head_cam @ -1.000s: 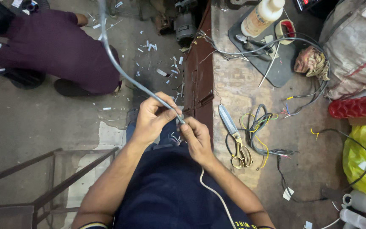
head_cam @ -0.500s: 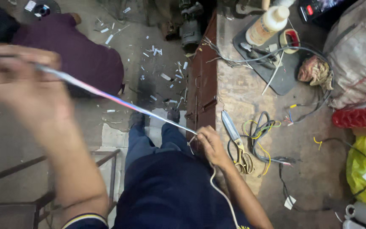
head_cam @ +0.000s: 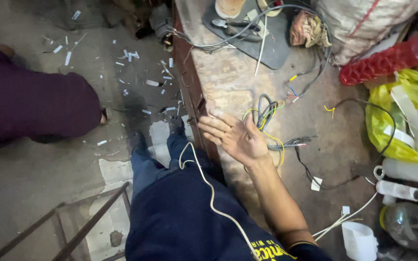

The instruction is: The person uses shears to strip the outer insulation from a grey cable, exposing the inner colored wires. They repeatedly cut and pull away the insulation along the cable length, then separate the inner wires by hand.

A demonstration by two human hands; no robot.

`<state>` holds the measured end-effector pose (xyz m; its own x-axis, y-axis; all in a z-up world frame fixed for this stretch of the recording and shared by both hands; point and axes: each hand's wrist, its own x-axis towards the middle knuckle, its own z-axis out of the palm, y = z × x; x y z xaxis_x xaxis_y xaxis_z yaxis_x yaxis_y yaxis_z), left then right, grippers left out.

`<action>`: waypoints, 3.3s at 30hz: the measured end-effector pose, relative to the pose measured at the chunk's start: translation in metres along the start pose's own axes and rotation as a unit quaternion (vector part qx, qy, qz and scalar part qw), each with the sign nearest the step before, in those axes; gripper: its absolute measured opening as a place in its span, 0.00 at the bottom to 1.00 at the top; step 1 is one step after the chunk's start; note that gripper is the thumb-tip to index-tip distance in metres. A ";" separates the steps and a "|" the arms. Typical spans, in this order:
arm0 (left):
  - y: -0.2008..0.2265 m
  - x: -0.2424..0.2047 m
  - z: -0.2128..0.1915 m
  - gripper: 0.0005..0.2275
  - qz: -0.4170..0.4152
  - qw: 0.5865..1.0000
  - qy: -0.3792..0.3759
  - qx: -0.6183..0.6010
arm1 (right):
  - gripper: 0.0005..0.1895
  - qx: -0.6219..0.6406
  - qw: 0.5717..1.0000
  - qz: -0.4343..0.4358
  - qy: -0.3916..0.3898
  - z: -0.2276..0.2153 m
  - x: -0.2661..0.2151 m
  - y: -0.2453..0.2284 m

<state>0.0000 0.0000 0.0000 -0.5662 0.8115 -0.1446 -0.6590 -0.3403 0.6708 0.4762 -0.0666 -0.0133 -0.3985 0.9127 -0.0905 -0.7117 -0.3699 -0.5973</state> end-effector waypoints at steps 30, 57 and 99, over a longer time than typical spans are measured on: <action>-0.029 -0.086 0.103 0.32 -0.207 0.865 -0.380 -0.256 | 0.29 -0.885 0.408 -0.014 0.223 -0.051 -0.020 0.016; -0.130 -0.103 0.087 0.21 -0.252 0.967 -0.018 -0.023 | 0.04 -0.678 0.697 -0.224 0.071 0.104 0.078 0.104; -0.034 -0.122 0.118 0.27 -0.254 0.911 -0.278 -0.168 | 0.14 -0.499 0.857 0.077 -0.107 0.132 0.031 0.037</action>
<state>0.1496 -0.0317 0.0806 0.1316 0.9882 0.0789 -0.9330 0.0966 0.3466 0.3606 -0.0748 0.0670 -0.6171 0.7734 -0.1453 0.1646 -0.0537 -0.9849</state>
